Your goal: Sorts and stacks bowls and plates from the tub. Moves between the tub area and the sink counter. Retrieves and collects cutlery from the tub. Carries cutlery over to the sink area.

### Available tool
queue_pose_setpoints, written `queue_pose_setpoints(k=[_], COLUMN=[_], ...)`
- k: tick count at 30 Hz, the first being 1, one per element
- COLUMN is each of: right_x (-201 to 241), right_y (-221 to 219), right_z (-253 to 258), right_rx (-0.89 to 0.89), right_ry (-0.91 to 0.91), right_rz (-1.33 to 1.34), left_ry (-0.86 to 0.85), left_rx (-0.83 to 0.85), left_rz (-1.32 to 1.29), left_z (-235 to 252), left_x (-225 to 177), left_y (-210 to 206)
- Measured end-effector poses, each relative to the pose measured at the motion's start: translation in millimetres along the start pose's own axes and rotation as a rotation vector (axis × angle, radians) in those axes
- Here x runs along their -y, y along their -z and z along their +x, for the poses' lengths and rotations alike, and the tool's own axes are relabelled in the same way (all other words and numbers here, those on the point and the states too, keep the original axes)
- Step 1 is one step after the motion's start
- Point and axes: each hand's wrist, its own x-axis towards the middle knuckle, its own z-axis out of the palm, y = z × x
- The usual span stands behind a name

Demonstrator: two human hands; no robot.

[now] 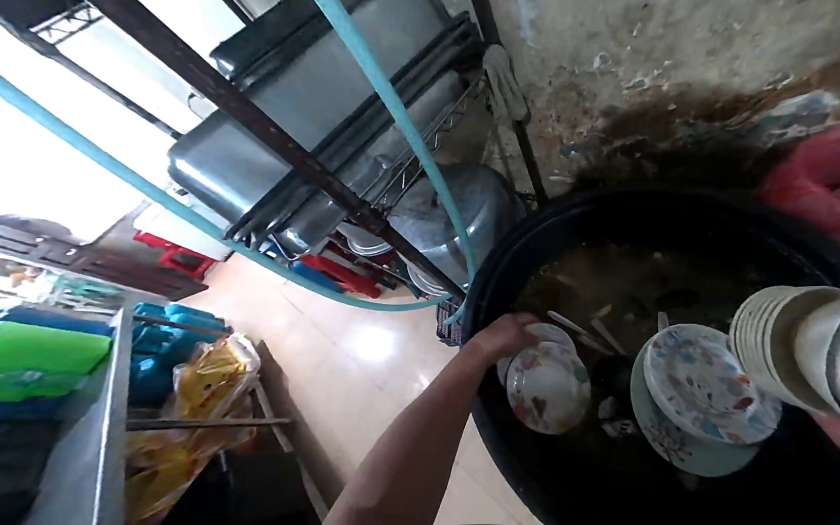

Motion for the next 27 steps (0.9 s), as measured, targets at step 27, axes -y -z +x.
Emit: queue_pose_setpoints(k=[27], right_x=[-3], right_y=[6], right_z=[3], right_rx=[0.029], right_ry=[0.087], right_rz=[-0.055], left_ry=[-0.407], left_rx=[-0.017], left_rz=[0.390], left_z=[18], left_x=[-107], left_y=[-82])
